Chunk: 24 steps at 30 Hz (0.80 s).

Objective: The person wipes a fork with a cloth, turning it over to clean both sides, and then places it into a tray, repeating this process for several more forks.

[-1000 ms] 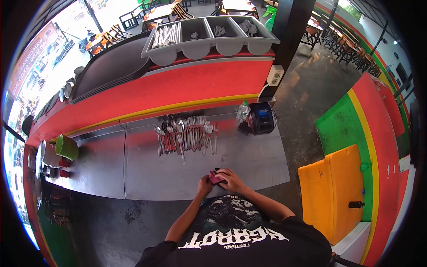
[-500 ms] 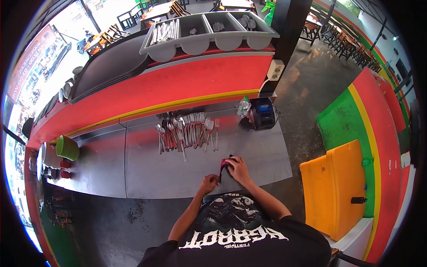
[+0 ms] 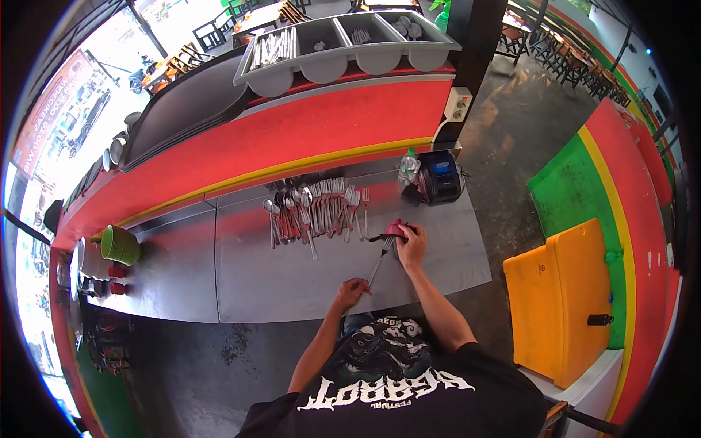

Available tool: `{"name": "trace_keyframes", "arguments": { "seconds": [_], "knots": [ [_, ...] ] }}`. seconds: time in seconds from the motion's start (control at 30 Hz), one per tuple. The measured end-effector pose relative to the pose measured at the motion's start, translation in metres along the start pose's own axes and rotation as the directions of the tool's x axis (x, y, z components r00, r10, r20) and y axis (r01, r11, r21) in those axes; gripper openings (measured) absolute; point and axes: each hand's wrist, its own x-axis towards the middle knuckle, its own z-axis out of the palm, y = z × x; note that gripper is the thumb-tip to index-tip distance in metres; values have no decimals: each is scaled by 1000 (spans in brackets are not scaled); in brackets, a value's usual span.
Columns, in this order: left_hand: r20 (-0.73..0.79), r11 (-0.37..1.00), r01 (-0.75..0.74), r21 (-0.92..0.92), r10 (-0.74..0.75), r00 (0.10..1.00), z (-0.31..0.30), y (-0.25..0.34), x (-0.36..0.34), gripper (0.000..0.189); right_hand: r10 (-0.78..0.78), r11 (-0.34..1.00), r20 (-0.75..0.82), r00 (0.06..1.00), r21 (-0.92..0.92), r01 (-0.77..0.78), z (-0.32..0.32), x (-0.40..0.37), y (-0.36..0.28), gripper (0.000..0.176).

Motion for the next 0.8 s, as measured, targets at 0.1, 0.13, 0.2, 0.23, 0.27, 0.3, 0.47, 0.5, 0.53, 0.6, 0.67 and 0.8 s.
{"name": "trace_keyframes", "arguments": {
  "seconds": [0.1,0.13,0.2,0.23,0.27,0.3,0.47,0.5,0.53,0.6,0.67,0.8],
  "knots": [
    [12,999,-44,-3,44,999,-2,-20,6,21,-27,985,-21,999,168,30,-20,-5,-15,43],
    [-6,997,-74,-12,74,997,-1,-26,10,20,-44,969,-4,999,245,43,-24,-12,-19,43],
    [-45,990,-136,-32,134,990,2,-36,13,19,-92,925,99,991,376,49,-34,-32,-30,42],
    [-54,991,-133,5,133,990,4,-34,12,19,-129,901,181,975,432,39,-38,-45,-36,42],
    [-66,990,-131,44,134,989,4,-31,11,19,-172,873,259,950,487,25,-42,-55,-42,41],
    [-77,988,-129,83,135,988,5,-27,10,19,-254,865,318,913,497,67,-43,-63,-44,41],
    [-252,982,-82,172,124,960,12,-19,10,14,-443,831,494,748,540,135,-40,-80,-43,42],
    [-272,988,-48,145,86,958,12,-18,11,13,-438,836,495,751,531,137,-39,-79,-44,42],
    [-303,998,-30,57,46,952,12,-18,12,13,-425,843,491,761,521,134,-38,-76,-44,42],
    [-354,993,2,-122,-45,934,15,-13,9,14,-397,857,486,779,500,125,-40,-72,-39,42],
    [-383,987,9,-159,-70,921,16,-3,3,15,-376,872,486,789,474,123,-43,-66,-32,42],
    [-395,983,51,-174,-117,911,14,0,4,18,-283,897,457,843,436,65,-56,-60,-23,44]
  ]
}}
